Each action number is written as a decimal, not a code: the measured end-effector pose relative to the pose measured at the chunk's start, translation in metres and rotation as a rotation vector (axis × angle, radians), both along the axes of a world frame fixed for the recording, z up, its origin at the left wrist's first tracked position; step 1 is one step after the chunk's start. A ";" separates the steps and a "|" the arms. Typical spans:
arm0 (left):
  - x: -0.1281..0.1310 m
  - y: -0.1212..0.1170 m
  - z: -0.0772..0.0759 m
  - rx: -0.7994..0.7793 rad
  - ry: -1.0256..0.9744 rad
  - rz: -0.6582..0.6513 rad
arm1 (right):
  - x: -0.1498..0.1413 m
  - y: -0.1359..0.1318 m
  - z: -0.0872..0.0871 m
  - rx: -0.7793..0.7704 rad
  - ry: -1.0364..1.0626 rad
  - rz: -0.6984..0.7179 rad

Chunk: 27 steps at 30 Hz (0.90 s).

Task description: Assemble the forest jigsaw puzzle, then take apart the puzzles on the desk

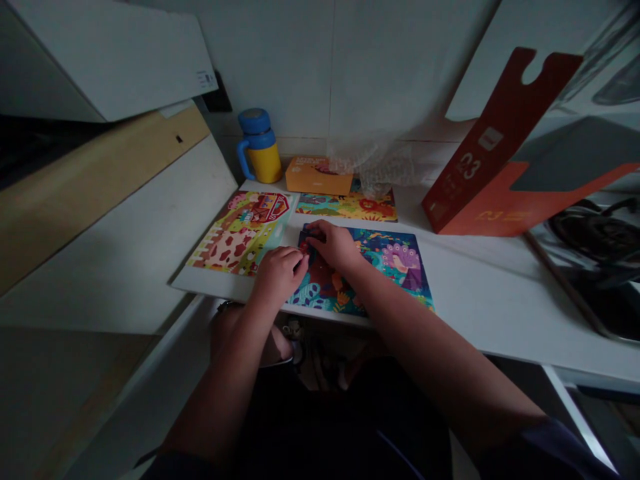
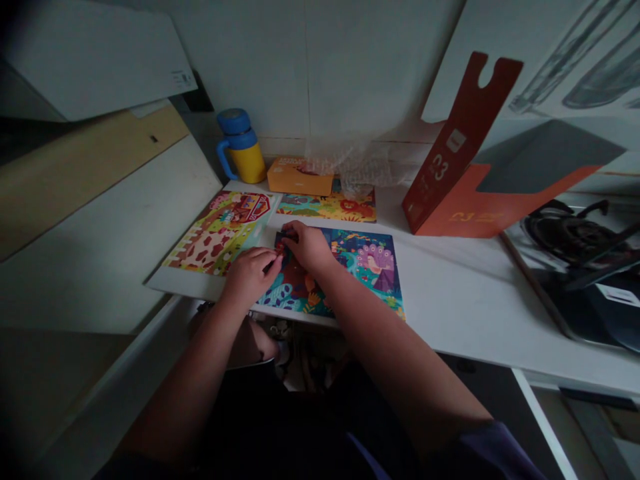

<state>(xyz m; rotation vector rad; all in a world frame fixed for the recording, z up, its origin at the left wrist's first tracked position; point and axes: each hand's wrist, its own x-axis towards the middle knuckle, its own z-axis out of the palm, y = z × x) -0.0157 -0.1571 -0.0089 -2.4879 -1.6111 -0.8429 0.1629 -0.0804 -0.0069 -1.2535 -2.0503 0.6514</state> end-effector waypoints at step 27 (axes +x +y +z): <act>-0.002 0.003 -0.003 -0.013 0.012 -0.032 | -0.005 -0.020 0.012 0.108 -0.470 -0.167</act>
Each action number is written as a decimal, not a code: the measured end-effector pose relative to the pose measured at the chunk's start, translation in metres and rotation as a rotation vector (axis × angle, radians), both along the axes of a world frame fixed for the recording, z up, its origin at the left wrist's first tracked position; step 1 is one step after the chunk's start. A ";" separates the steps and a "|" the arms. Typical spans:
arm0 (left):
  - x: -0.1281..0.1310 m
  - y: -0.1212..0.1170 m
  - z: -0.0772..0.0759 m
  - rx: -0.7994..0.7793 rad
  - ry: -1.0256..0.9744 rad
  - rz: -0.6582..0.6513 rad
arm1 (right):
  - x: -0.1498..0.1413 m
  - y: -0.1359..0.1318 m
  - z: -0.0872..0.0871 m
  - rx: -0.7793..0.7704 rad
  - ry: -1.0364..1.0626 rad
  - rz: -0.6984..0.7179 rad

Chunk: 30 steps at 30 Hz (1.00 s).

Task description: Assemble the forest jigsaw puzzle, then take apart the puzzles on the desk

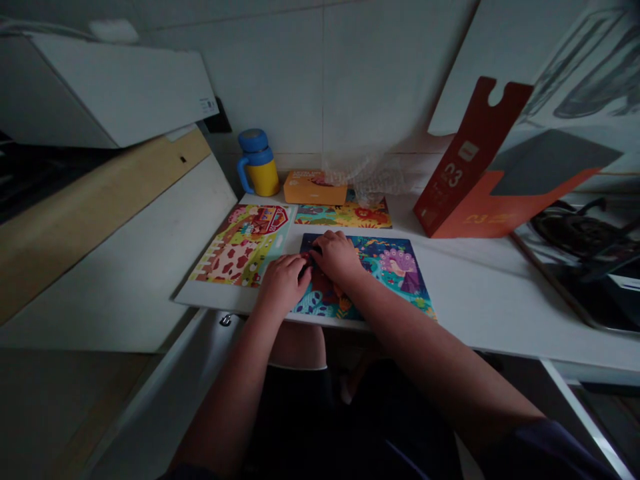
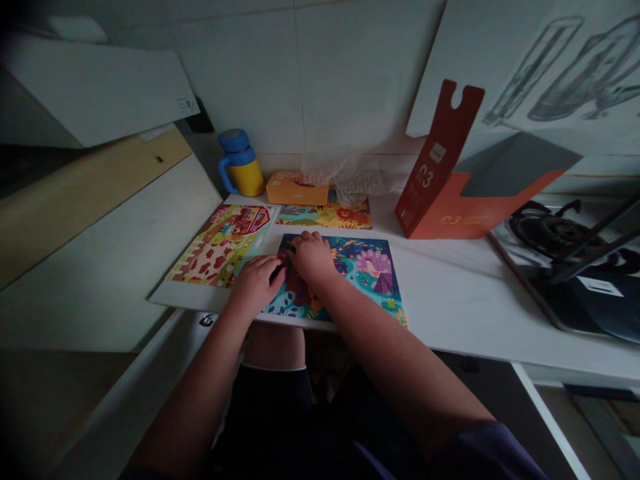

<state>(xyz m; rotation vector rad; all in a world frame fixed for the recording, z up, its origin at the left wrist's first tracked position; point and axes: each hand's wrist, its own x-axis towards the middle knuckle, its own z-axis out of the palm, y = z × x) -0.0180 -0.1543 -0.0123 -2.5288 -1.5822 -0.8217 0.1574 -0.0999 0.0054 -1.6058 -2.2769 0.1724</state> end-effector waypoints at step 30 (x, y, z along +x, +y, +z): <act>0.003 0.003 0.001 -0.066 0.126 -0.004 | 0.015 0.008 0.003 -0.059 0.022 0.060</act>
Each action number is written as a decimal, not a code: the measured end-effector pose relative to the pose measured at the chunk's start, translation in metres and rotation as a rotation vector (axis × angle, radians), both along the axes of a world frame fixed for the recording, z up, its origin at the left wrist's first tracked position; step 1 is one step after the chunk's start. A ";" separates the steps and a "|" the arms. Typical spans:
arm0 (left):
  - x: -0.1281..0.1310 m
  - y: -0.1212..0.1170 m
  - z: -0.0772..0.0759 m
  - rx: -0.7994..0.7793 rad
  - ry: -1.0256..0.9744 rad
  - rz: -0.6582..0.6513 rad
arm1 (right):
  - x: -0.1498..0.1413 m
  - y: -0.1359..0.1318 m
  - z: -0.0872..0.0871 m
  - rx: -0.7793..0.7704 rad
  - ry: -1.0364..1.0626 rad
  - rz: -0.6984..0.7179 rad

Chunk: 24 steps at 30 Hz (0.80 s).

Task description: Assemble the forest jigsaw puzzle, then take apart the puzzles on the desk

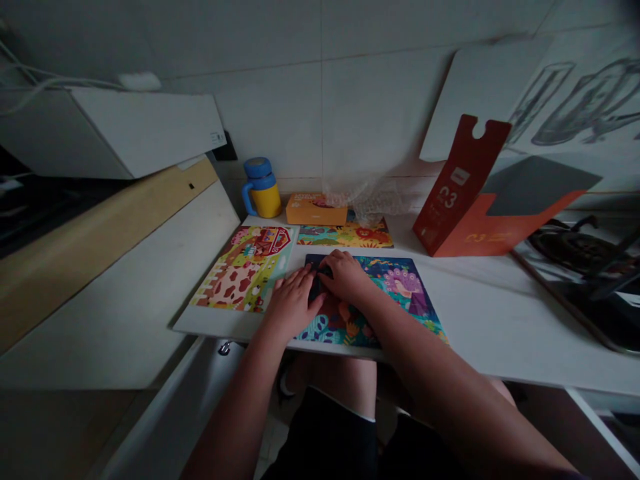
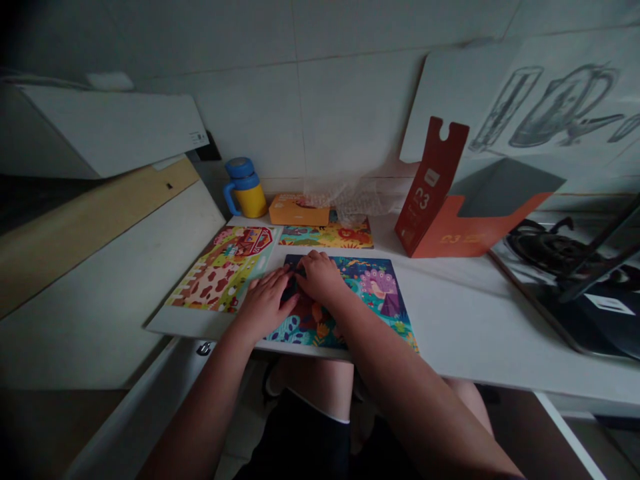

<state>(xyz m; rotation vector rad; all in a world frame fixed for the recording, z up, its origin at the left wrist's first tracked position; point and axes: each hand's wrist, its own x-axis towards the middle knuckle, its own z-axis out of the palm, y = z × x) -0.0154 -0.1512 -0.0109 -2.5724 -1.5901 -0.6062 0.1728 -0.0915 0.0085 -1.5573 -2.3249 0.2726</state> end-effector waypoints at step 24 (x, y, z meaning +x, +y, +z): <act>-0.004 0.003 -0.001 0.079 -0.068 -0.101 | 0.017 -0.174 -0.047 -0.147 0.157 0.128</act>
